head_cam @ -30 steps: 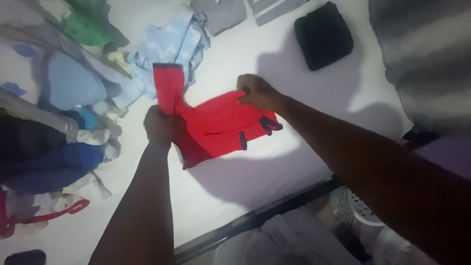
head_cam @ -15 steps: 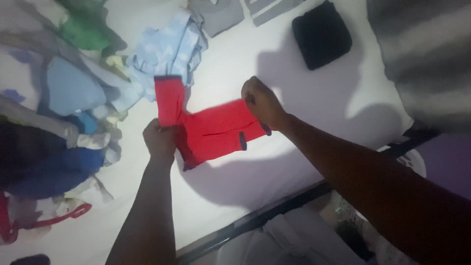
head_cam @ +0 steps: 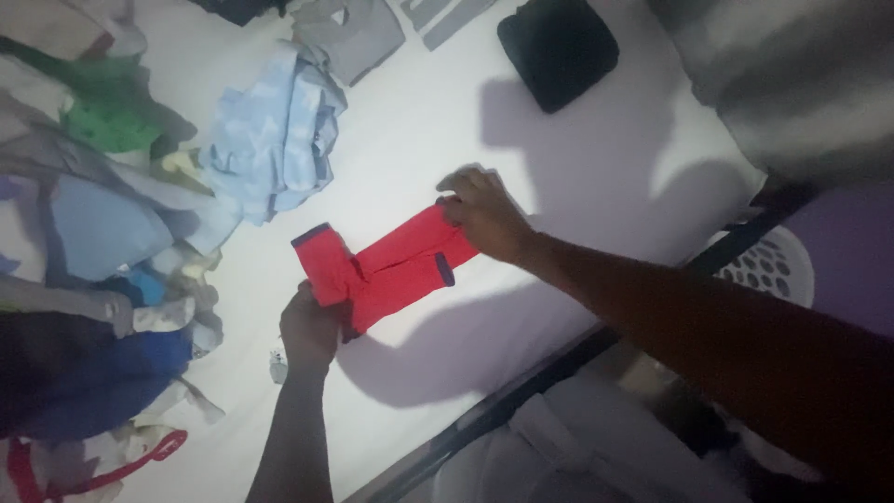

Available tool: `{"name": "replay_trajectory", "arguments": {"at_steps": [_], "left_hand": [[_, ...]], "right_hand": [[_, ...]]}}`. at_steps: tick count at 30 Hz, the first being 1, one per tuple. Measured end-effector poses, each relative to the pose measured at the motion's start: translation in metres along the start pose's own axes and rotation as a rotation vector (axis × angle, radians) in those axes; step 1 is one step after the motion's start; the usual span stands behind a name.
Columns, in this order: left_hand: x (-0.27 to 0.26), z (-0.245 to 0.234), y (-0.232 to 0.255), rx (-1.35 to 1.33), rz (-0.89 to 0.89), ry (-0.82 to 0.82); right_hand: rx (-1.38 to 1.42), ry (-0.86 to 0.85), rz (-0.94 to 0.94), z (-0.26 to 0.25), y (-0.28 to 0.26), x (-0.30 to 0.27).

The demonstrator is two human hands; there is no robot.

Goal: Folding various baby clothes including a striped onesie and a red bodysuit on a white surface.

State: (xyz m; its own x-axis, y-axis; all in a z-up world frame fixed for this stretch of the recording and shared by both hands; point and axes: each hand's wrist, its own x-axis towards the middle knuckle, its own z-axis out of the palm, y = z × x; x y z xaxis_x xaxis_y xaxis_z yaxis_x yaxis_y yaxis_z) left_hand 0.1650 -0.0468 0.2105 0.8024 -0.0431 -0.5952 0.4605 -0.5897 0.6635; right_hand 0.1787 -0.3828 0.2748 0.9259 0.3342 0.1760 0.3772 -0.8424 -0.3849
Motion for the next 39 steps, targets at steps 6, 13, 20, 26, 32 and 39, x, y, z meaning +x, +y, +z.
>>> {"name": "replay_trajectory", "arguments": {"at_steps": [6, 13, 20, 26, 32, 39], "left_hand": [[-0.002, 0.001, 0.004, 0.023, -0.107, -0.049], [0.007, -0.003, -0.011, 0.011, -0.128, -0.049], [0.017, -0.012, -0.014, 0.285, 0.345, 0.007], [-0.007, -0.025, 0.073, 0.377, 0.170, 0.012], [0.012, 0.005, 0.032, 0.620, 0.268, 0.102], [-0.034, 0.030, 0.092, 0.479, 0.445, 0.320]], "right_hand": [[0.189, -0.030, 0.134, 0.049, -0.044, 0.022], [0.817, -0.167, 0.717, 0.157, -0.086, 0.069], [1.226, -0.041, 1.005, 0.127, -0.095, 0.070], [0.930, 0.091, 0.871, 0.116, -0.081, -0.014], [0.665, 0.159, 0.810, 0.091, -0.075, -0.019], [0.281, 0.267, 0.541, 0.058, -0.106, 0.015]]}}
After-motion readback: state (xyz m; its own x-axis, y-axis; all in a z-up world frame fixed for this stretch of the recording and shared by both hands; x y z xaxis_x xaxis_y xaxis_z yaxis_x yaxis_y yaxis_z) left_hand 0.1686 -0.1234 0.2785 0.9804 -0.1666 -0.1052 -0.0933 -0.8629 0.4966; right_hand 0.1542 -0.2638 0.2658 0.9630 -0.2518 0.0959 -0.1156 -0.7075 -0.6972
